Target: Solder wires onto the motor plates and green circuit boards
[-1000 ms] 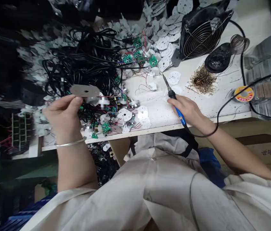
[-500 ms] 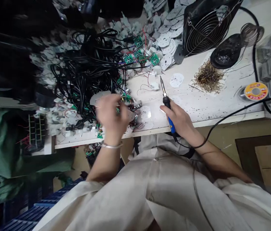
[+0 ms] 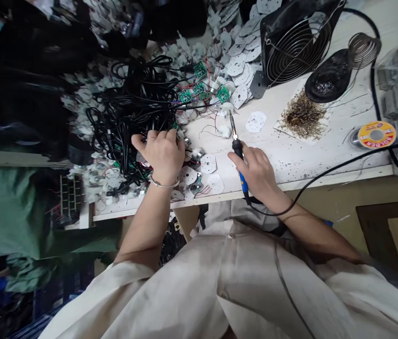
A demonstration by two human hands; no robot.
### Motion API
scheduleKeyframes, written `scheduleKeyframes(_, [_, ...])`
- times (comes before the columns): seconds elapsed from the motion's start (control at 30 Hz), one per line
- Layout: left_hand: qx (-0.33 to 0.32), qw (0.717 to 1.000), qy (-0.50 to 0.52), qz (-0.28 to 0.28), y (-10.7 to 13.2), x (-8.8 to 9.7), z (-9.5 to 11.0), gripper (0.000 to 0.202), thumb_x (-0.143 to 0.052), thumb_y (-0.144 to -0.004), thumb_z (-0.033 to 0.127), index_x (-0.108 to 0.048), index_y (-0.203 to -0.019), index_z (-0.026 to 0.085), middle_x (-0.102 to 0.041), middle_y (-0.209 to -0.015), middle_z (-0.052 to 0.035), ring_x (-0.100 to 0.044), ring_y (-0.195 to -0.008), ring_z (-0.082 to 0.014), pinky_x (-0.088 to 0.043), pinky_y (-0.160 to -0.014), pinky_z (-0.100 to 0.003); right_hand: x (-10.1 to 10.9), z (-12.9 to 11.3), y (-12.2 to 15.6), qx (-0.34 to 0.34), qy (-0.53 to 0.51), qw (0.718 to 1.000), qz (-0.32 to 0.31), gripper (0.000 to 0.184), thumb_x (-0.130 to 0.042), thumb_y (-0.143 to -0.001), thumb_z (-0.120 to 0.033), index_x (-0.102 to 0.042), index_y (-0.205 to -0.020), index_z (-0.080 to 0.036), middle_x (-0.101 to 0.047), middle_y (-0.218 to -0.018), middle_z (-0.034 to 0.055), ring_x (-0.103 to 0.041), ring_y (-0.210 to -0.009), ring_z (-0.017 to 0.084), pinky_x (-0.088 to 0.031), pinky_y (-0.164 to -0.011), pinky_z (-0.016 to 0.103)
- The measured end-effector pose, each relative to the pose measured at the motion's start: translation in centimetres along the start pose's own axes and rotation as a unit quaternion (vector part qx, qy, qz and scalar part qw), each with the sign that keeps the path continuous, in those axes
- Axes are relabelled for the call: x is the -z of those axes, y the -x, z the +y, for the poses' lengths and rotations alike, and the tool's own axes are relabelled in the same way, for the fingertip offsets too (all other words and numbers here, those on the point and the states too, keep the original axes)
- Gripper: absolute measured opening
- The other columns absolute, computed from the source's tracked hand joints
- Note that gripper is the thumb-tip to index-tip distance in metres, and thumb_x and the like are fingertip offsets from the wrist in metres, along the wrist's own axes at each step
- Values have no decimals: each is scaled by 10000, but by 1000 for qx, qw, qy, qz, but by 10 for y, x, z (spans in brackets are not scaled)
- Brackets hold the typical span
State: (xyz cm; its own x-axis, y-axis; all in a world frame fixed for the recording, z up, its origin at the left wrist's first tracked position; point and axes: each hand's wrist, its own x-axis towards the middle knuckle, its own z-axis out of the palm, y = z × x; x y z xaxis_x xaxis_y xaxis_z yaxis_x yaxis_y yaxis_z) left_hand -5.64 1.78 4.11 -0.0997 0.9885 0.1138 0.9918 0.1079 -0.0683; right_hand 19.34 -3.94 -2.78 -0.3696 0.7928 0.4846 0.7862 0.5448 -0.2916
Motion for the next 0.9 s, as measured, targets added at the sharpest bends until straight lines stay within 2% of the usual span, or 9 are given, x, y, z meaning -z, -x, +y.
scheduleKeyframes(0.07, [28,999,-24,-7,-9,0,7,272,-447,-930,247,-691,-1013,160,-676,-1025,-146,-508,-1185,-355,-235,-1125,-622,0,1,1,9,-9,1000,5,337,-554,-949,-176,-578,-1284,-195,-640,-1272,195,-618,-1047,279,-562,-897,438])
scheduleKeyframes(0.17, [48,995,-78,-40,-32,-3,18,283,-477,-895,233,-718,-939,93,-682,-1034,-198,-541,-1156,-384,-295,-1075,-593,-1,2,5,26,-32,999,10,356,-530,-952,-148,-563,-1303,-193,-627,-1296,200,-626,-1097,282,-574,-919,456])
scheduleKeyframes(0.3, [106,985,-103,-83,-60,-5,26,248,-490,-839,160,-712,-915,80,-693,-968,-170,-614,-1057,-342,-278,-1079,-558,-4,2,9,50,-73,996,-3,406,-495,-963,-130,-531,-1356,-226,-579,-1407,185,-610,-1223,278,-553,-1018,493])
scheduleKeyframes(0.4, [109,983,-92,-118,-65,0,16,254,-490,-823,171,-709,-929,98,-701,-974,-158,-625,-1054,-341,-303,-1061,-534,-4,1,10,54,-79,995,-17,418,-502,-966,-149,-517,-1377,-224,-557,-1446,192,-619,-1239,283,-526,-1071,526])
scheduleKeyframes(0.5, [92,981,-21,-170,-63,12,-2,293,-494,-850,284,-722,-987,161,-723,-996,-117,-618,-1081,-321,-353,-1049,-489,-4,1,10,71,-77,994,-17,434,-535,-963,-181,-499,-1395,-205,-563,-1429,209,-636,-1213,289,-540,-1060,514])
scheduleKeyframes(0.57, [91,978,4,-189,-61,19,-7,312,-480,-866,317,-729,-1007,192,-731,-1024,-98,-614,-1103,-310,-364,-1053,-472,-5,2,10,79,-81,993,-17,450,-525,-968,-179,-479,-1415,-207,-553,-1435,206,-625,-1229,288,-539,-1063,506])
scheduleKeyframes(0.63, [90,980,-15,-177,-56,22,-2,332,-455,-882,305,-732,-1017,181,-726,-1064,-112,-604,-1135,-324,-346,-1068,-490,-8,3,11,76,-88,993,-19,443,-504,-977,-180,-475,-1419,-209,-544,-1439,201,-609,-1247,287,-536,-1063,509])
scheduleKeyframes(0.77, [35,995,-42,-85,-41,16,23,388,-400,-917,295,-698,-1118,151,-672,-1198,-154,-546,-1214,-357,-285,-1098,-534,-10,3,12,65,-100,992,-32,427,-477,-989,-185,-481,-1416,-203,-548,-1420,202,-600,-1235,287,-553,-1023,510])
scheduleKeyframes(0.9, [15,994,-73,-79,-37,10,24,368,-444,-869,222,-674,-1151,165,-661,-1207,-153,-556,-1186,-349,-280,-1091,-533,-9,4,11,74,-93,992,-32,428,-468,-986,-161,-471,-1413,-188,-551,-1391,221,-605,-1206,288,-573,-965,482])
